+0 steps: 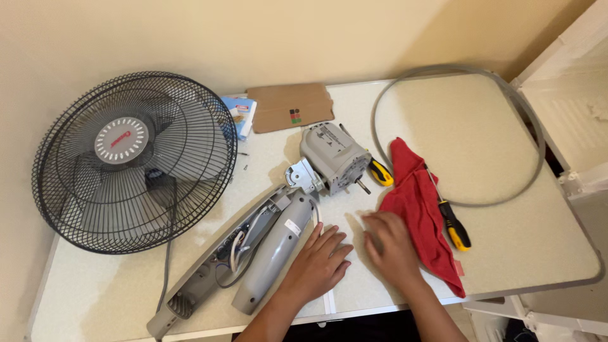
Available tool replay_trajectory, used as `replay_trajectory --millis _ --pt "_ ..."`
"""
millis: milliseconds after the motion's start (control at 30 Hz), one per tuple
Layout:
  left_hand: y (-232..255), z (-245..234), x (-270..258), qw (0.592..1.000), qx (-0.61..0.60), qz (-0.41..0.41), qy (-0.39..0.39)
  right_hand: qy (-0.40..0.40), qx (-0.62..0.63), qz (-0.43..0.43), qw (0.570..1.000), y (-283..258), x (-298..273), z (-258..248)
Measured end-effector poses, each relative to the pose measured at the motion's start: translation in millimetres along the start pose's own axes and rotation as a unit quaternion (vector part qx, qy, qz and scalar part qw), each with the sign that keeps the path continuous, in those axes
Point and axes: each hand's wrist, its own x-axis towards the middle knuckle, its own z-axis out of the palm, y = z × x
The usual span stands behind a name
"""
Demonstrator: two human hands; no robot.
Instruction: The person assembles a disassembled pedestal fan on a table. They position the fan cage, handle the motor and base components, and use a screwdriver to tighten screws inside the base housing.
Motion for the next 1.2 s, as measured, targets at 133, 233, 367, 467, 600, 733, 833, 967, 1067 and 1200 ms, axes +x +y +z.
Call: replay_trajectory --millis 133,233,367,467,600,733,833,967,1067,1200 --pt "-2.2 -9.0 2.7 0.998 -0.059 -0.019 0.008 -0.030 0.061 0.016 0.998 -9.3 -1.9 9.1" --pt "-1.8 -12.2 4.0 0.995 -0.091 -0.039 0.010 -0.020 0.076 0.067 0.995 -8.5 -1.1 6.3" --pt "-2.4 -14.5 5.2 0.992 -0.113 -0.059 0.004 -0.023 0.097 0.130 0.986 -8.1 -0.1 3.6" --pt "-2.6 -14.2 5.1 0.991 -0.120 -0.064 0.006 -0.026 0.085 0.121 0.989 -7.3 1.4 5.1" --pt "-2.4 -13.8 4.8 0.990 -0.123 -0.065 0.014 -0.021 0.045 0.039 0.998 -9.1 2.6 6.9" --pt "-2.6 -14.7 5.6 0.990 -0.125 -0.067 0.011 -0.033 0.034 0.041 0.998 -12.8 3.3 7.4" --pt "-2.2 -16.0 5.6 0.990 -0.126 -0.069 0.008 -0.034 0.032 0.042 0.998 -14.6 4.3 7.0" --pt "-1.1 -16.7 6.1 0.990 -0.125 -0.072 0.004 -0.034 0.037 0.040 0.998 -16.7 4.6 6.7" --pt "-1.3 -16.5 7.0 0.989 -0.126 -0.074 0.000 -0.036 0.039 0.038 0.998 -16.3 5.0 6.3" --pt "-0.7 -17.4 5.3 0.988 -0.127 -0.068 0.059 -0.035 0.035 0.032 0.998 -15.8 4.9 6.0"
